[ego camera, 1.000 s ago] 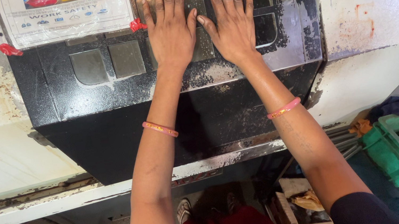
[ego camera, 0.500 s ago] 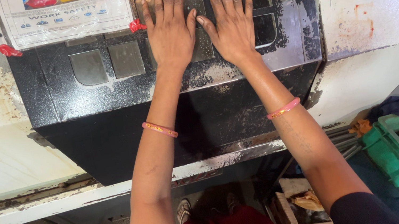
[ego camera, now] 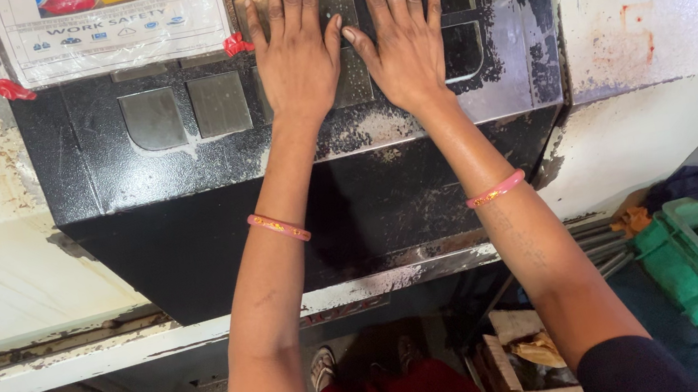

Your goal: The person opens the door of a CNC machine, places a metal rod inside, closes the door, and presses a button on the control panel. They repeat this cycle multiple times, retrieving the rod and placing it into a green bin after each cycle.

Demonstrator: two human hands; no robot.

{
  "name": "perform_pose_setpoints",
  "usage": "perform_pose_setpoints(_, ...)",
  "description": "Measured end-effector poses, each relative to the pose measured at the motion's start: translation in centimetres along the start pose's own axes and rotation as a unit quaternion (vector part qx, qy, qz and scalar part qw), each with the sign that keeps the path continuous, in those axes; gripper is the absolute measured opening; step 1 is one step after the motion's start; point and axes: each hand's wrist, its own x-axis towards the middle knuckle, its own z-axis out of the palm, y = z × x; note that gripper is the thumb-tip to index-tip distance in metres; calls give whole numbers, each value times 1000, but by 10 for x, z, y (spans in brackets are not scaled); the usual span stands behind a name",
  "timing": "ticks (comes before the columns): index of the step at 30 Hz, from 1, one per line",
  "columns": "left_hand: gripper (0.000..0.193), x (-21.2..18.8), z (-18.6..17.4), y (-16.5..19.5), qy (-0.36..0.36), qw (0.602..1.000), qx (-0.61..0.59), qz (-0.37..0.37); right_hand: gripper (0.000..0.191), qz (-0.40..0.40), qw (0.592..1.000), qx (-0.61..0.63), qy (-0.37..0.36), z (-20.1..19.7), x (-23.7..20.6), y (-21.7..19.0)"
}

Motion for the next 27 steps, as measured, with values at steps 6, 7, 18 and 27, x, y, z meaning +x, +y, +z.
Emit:
perform_pose_setpoints(6,63,0,-1,0,-9,1000,2,-4,74,4,1000,2,-3,-1,-1,0)
perform_pose_setpoints(7,63,0,-2,0,-11,1000,3,-4,74,5,1000,3,-4,-2,-1,-1)
perform_pose_setpoints(18,64,0,-2,1,-12,1000,3,-3,75,7,1000,5,-6,-3,0,-2)
perform_pose_setpoints(27,63,-1,-5,0,-8,1000,-3,3,75,8,1000,0,-6,-3,-1,-2)
